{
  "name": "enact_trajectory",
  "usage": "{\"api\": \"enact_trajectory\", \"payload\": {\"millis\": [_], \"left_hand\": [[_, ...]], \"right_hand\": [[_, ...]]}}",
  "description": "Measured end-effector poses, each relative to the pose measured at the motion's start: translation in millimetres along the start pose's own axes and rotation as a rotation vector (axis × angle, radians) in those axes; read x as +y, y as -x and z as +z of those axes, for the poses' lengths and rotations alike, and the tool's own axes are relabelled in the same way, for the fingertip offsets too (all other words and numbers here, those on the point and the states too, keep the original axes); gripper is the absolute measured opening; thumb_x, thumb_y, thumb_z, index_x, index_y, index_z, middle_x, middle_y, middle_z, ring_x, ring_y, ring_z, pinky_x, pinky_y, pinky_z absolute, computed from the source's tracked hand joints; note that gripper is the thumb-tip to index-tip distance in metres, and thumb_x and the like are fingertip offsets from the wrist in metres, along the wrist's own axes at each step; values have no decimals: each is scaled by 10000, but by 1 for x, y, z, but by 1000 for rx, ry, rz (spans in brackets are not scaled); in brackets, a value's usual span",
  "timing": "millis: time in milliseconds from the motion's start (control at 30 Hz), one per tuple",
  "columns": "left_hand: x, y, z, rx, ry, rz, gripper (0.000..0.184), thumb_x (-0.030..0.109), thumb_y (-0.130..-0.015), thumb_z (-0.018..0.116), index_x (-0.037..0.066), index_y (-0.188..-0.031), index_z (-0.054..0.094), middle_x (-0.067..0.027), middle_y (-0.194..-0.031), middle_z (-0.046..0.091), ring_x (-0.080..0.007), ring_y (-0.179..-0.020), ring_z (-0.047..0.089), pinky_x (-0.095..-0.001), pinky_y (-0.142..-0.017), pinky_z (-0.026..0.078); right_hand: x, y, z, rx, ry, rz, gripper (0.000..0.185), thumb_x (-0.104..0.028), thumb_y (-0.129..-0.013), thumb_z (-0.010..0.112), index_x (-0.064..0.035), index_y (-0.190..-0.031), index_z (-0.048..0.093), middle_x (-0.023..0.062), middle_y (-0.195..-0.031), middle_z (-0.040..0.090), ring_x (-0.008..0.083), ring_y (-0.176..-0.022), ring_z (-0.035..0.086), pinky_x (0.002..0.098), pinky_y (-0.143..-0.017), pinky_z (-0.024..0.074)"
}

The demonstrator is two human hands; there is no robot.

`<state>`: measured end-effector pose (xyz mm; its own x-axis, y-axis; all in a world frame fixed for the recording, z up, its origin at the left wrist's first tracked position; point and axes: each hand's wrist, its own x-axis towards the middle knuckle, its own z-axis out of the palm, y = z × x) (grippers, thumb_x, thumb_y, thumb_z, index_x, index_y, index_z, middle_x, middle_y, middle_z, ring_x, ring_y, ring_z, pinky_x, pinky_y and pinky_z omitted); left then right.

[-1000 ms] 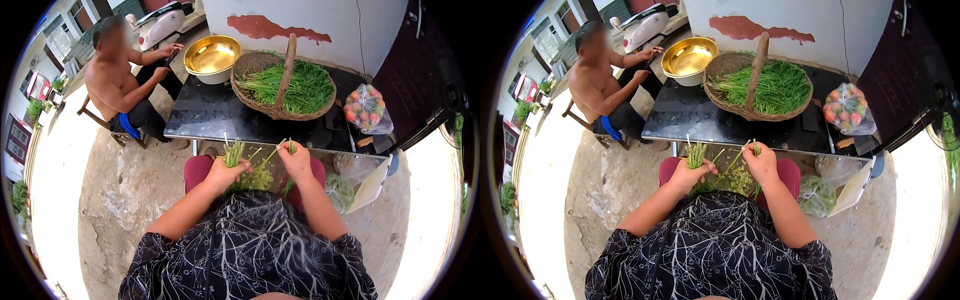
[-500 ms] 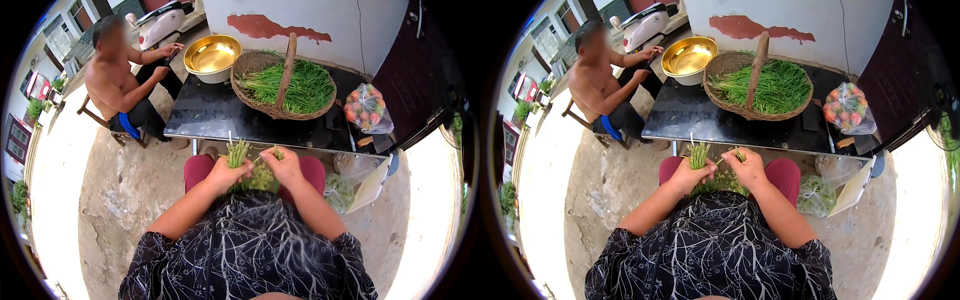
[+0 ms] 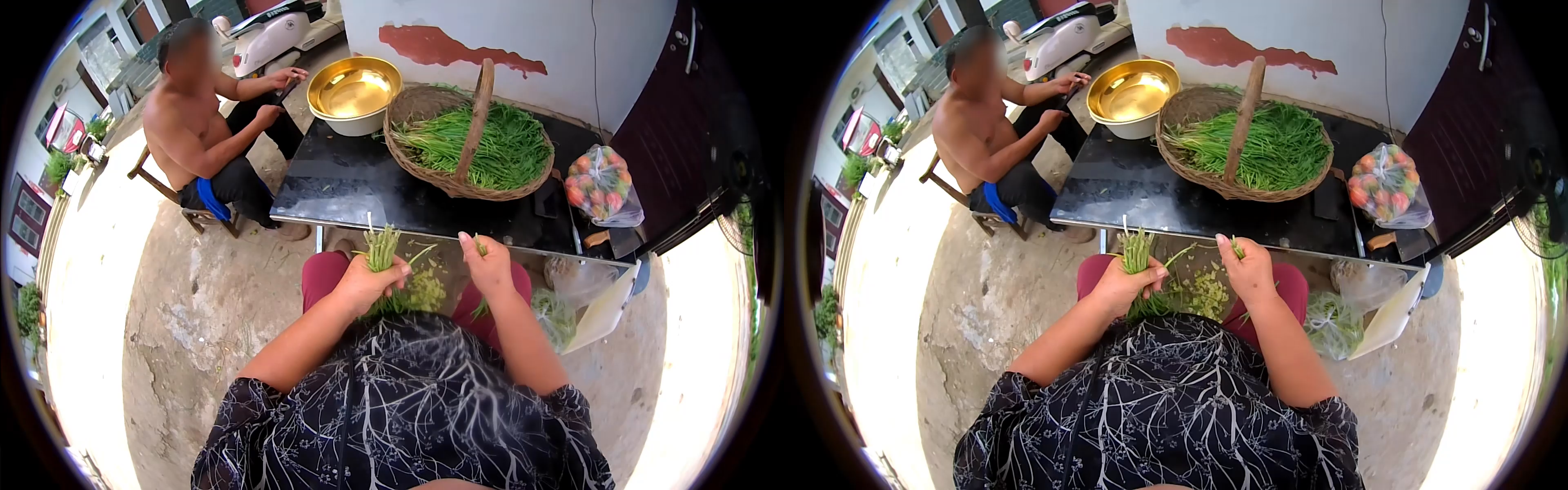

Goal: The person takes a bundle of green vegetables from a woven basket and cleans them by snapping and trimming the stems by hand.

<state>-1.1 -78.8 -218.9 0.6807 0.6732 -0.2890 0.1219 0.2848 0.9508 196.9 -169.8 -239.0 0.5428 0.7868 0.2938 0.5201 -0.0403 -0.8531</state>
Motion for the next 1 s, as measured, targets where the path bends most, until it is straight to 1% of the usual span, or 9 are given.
{"api": "enact_trajectory", "payload": {"millis": [67, 200, 367, 500, 567, 700, 800, 933, 1000], "left_hand": [[3, 1, 2, 7, 4, -7, 100, 94, -789, 609, -2, -803, 585, -36, -639, 554, -85, -503, 474, -199, -447, 374], [5, 4, 8, 0, -50, -14, 100, 95, -786, 617, 2, -800, 585, -30, -625, 549, -84, -497, 472, -200, -442, 370], [8, 4, 6, -12, -77, 6, 95, 89, -771, 633, 10, -792, 584, -25, -603, 546, -82, -486, 471, -200, -434, 367], [4, 4, 0, -22, -40, 13, 100, 89, -770, 633, 6, -792, 581, -30, -609, 551, -83, -492, 476, -200, -440, 371], [5, 3, -4, 18, -37, 20, 106, 87, -769, 633, 1, -797, 576, -31, -611, 553, -84, -501, 482, -200, -446, 375], [8, 3, -1, -7, -30, 26, 139, 109, -773, 642, -3, -826, 579, -35, -635, 564, -83, -513, 485, -201, -451, 378], [8, 3, 3, -54, -28, 27, 140, 110, -778, 642, 1, -845, 584, -34, -649, 570, -81, -517, 484, -197, -455, 379], [11, 5, 5, -73, -65, 9, 126, 94, -784, 635, 3, -858, 587, -29, -656, 573, -74, -525, 486, -192, -459, 380], [11, 5, 3, -31, -85, -18, 124, 80, -785, 630, -1, -873, 596, -21, -653, 568, -65, -531, 484, -190, -462, 381]], "right_hand": [[-5, 8, 5, -151, -292, 134, 263, -199, -732, 702, -4, -650, 545, 3, -654, 471, 59, -575, 393, 227, -510, 354], [-30, 13, 18, -186, -420, 36, 126, -125, -741, 676, -17, -786, 630, 17, -678, 512, 94, -601, 451, 232, -554, 384], [-33, 6, 4, -248, -194, -125, 115, -117, -770, 631, -3, -772, 612, 64, -696, 555, 126, -644, 513, 252, -589, 409], [-13, 0, -2, -4, -315, 101, 260, -200, -832, 583, -17, -649, 564, -9, -567, 514, 53, -543, 436, 216, -509, 370], [0, -3, -13, -82, -293, 304, 318, -231, -838, 582, -24, -598, 551, -21, -553, 493, 53, -513, 404, 222, -472, 354], [-27, 8, 0, -292, -156, 168, 233, -205, -790, 652, -28, -647, 600, -58, -544, 403, 37, -518, 363, 191, -476, 331], [-36, 14, 13, -444, -639, 180, 271, -182, -797, 642, -26, -1016, 609, -60, -663, 470, 14, -574, 397, 159, -518, 333], [-39, 8, 7, -366, -832, 418, 203, -195, -865, 549, -7, -926, 600, -37, -649, 468, 22, -476, 349, 186, -429, 285], [-39, -1, -1, -141, -978, 410, 224, -223, -889, 503, -5, -885, 557, -4, -636, 467, 42, -440, 328, 200, -410, 280]]}}
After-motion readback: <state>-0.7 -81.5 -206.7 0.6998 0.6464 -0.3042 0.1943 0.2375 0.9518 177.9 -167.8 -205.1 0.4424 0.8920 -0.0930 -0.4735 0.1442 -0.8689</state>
